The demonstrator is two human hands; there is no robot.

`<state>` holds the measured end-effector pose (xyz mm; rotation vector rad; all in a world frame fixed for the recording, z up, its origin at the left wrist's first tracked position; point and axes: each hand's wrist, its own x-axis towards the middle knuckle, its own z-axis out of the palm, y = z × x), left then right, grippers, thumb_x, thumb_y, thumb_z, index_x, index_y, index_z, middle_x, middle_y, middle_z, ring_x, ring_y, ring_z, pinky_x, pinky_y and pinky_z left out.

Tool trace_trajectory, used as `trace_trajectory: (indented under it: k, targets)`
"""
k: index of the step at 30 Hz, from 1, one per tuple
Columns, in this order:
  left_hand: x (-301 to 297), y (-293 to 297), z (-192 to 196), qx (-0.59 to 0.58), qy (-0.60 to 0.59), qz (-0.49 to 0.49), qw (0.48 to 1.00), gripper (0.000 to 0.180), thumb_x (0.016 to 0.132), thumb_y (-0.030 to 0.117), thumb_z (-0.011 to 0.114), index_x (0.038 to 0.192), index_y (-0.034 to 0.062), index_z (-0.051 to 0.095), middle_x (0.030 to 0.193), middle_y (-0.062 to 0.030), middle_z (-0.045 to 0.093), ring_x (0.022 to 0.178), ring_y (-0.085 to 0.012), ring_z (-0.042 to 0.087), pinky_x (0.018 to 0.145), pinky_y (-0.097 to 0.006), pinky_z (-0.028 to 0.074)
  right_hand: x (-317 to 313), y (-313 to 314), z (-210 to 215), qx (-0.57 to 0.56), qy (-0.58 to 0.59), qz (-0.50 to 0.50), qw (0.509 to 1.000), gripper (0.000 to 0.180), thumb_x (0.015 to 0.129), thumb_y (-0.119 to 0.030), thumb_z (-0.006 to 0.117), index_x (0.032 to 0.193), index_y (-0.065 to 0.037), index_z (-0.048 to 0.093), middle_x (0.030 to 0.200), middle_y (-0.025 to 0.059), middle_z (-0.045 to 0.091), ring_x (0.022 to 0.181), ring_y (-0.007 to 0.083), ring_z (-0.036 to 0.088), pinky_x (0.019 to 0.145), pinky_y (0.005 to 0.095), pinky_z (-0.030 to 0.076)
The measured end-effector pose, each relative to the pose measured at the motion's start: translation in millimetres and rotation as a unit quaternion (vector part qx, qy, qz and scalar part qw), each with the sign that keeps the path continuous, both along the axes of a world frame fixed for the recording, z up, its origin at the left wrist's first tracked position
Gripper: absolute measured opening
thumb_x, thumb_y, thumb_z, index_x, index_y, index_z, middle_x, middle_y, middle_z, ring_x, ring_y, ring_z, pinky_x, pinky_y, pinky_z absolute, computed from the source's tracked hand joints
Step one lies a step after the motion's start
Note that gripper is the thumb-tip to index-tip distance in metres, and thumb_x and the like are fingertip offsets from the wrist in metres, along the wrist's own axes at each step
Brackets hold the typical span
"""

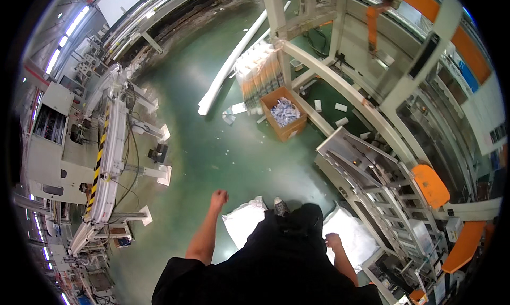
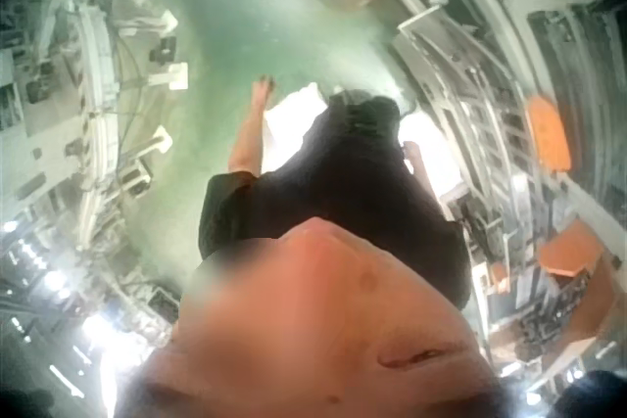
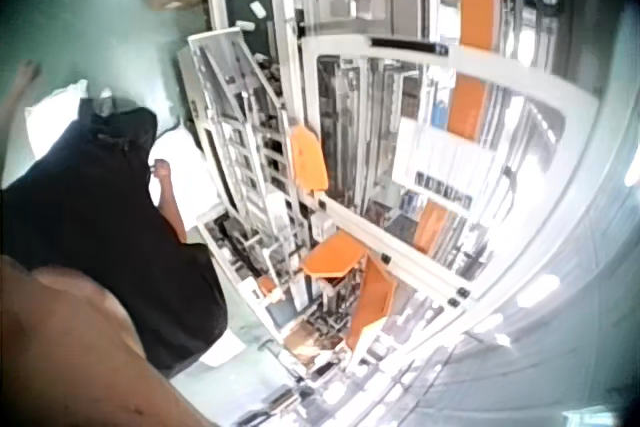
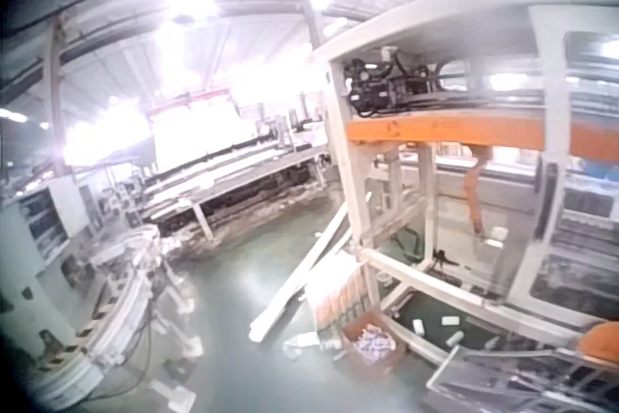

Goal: The person operates a packaging machine, loading white padded envelopes into the feed and adjusting internal components. The person then picks up a stack of packaged items and places them onto a conveyor belt.

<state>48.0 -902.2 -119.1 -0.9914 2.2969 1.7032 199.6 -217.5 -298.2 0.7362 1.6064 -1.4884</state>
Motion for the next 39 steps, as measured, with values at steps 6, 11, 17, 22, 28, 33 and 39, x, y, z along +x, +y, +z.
trace_trajectory:
  k: [6, 11, 17, 22, 28, 33, 39]
  targets:
    - [-185, -13, 32, 0.009, 0.027, -0.037, 0.999, 0.022, 0.089, 0.02, 0.06, 0.09, -0.0017, 0.064, 0.074, -0.0082, 0.066, 0.068, -0.0149, 0.064, 0.064, -0.029, 0.052, -203, -108, 89, 0.094, 0.082, -0.008, 0.992, 0.021, 0.09, -0.013, 0.052, 0.1, 0.001, 0.064, 0.073, 0.0113, 0.066, 0.057, 0.02, 0.064, 0.05, 0.0303, 0.051]
    - [-239, -34, -1, 0.0, -0.002, -0.147, 0.989, 0.024, 0.089, 0.021, 0.062, 0.093, -0.0024, 0.064, 0.076, -0.0089, 0.067, 0.067, -0.0151, 0.064, 0.065, -0.031, 0.052, -353, -149, 107, 0.141, 0.068, 0.008, 0.988, 0.021, 0.09, -0.016, 0.051, 0.095, 0.0, 0.064, 0.073, 0.0112, 0.066, 0.055, 0.0203, 0.063, 0.047, 0.0321, 0.05]
    - [-220, -126, -17, 0.023, -0.073, -0.049, 0.996, 0.022, 0.09, 0.021, 0.063, 0.094, -0.0009, 0.065, 0.077, -0.0071, 0.067, 0.065, -0.0155, 0.062, 0.059, -0.029, 0.05, -528, -228, 68, 0.175, 0.115, 0.125, 0.97, 0.023, 0.088, -0.014, 0.051, 0.075, -0.001, 0.064, 0.06, 0.0103, 0.062, 0.054, 0.0205, 0.062, 0.05, 0.0369, 0.048]
    - [-298, -209, 12, 0.081, -0.102, 0.044, 0.991, 0.02, 0.091, 0.018, 0.062, 0.098, -0.0008, 0.064, 0.08, -0.0067, 0.067, 0.065, -0.0131, 0.062, 0.058, -0.026, 0.049, -689, -355, 97, 0.189, 0.248, 0.187, 0.931, 0.026, 0.089, -0.022, 0.054, 0.084, 0.001, 0.065, 0.067, 0.0112, 0.066, 0.059, 0.0222, 0.065, 0.059, 0.0371, 0.051]
    - [-445, -286, 10, 0.068, -0.12, -0.001, 0.99, 0.02, 0.089, 0.018, 0.063, 0.094, -0.0016, 0.064, 0.076, -0.0058, 0.066, 0.063, -0.0122, 0.061, 0.057, -0.026, 0.048, -804, -475, 194, 0.112, 0.293, 0.077, 0.946, 0.024, 0.095, -0.022, 0.054, 0.102, -0.002, 0.065, 0.085, 0.0084, 0.069, 0.072, 0.0155, 0.066, 0.063, 0.0312, 0.051]
    - [-568, -353, -23, 0.004, -0.138, -0.191, 0.972, 0.017, 0.087, 0.017, 0.063, 0.084, 0.0, 0.063, 0.069, -0.0049, 0.063, 0.064, -0.011, 0.059, 0.059, -0.027, 0.047, -749, -498, 180, 0.149, 0.201, 0.011, 0.968, 0.026, 0.096, -0.024, 0.053, 0.105, -0.003, 0.064, 0.088, 0.0075, 0.07, 0.069, 0.0141, 0.065, 0.061, 0.0273, 0.05]
    - [-621, -427, -2, 0.066, -0.159, -0.199, 0.965, 0.023, 0.089, 0.023, 0.064, 0.083, 0.0015, 0.063, 0.068, -0.0048, 0.062, 0.063, -0.012, 0.057, 0.064, -0.029, 0.047, -713, -669, 135, -0.011, -0.077, 0.012, 0.997, 0.034, 0.096, -0.034, 0.056, 0.113, -0.005, 0.062, 0.093, 0.0081, 0.071, 0.077, 0.0158, 0.067, 0.069, 0.0288, 0.053]
